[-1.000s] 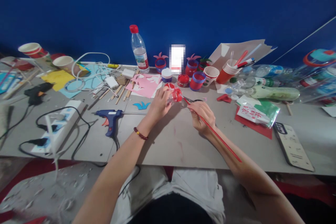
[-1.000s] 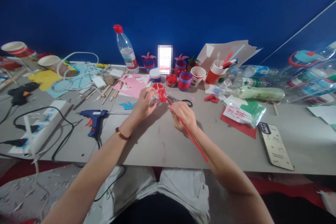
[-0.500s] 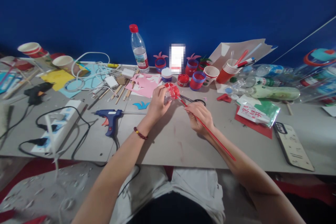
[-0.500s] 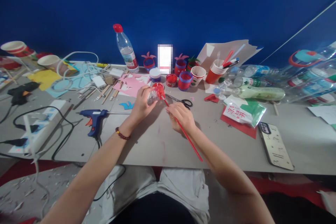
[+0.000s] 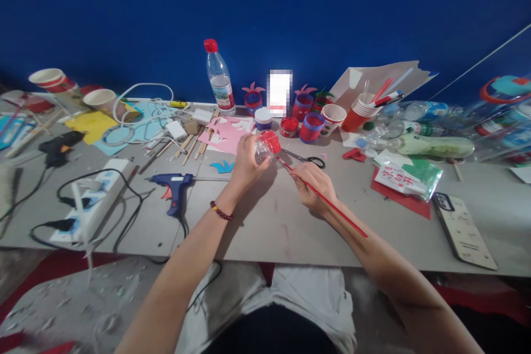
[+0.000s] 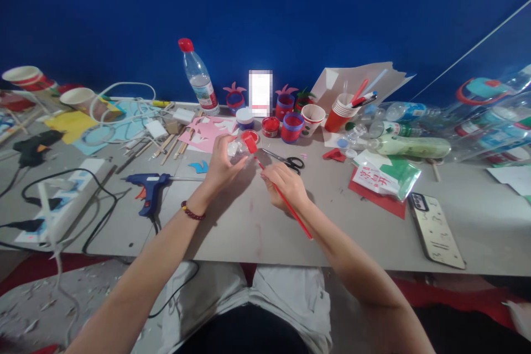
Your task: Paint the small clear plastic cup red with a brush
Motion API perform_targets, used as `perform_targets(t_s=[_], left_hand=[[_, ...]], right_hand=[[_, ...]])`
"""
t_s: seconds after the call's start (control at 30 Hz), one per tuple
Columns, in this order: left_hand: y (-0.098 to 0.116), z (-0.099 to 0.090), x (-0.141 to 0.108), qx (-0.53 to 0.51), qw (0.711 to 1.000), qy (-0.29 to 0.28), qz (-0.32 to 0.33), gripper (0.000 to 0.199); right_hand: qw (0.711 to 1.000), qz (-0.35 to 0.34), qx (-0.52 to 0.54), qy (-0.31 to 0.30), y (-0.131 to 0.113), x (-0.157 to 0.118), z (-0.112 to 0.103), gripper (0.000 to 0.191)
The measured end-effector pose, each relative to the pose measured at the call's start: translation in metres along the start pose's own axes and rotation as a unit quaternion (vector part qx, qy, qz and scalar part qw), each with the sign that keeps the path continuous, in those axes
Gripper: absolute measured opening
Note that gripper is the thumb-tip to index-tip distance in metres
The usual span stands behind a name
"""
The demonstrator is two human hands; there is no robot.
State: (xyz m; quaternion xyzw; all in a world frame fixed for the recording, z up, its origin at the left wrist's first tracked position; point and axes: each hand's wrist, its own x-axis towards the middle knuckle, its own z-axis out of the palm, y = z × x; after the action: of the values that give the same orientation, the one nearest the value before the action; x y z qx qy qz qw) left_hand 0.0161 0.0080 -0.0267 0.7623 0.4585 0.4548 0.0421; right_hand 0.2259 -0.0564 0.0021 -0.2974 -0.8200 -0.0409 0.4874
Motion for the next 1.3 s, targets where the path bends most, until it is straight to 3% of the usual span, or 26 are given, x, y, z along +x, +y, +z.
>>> perform_targets(t_s=[0.53,1.03,1.3], left_hand=[[0.004,-0.003,-0.004,0.012,0.998,-0.051,-0.035,0.058],[0.004,-0.009,-0.003,0.089,0.990,-0.099,0.051,0.058],[0.007,-0.011,-0.001,0.114,0.983,-0.128,0.066,0.057]], right_hand=[[1.000,0.001,-0.003,0.009,0.004,-0.002,-0.001,0.017],[1.000,-0.009,0.009,0.026,0.007,-0.004,0.001,0.023],[0.999,-0.005,-0.008,0.049,0.010,-0.006,0.001,0.025]])
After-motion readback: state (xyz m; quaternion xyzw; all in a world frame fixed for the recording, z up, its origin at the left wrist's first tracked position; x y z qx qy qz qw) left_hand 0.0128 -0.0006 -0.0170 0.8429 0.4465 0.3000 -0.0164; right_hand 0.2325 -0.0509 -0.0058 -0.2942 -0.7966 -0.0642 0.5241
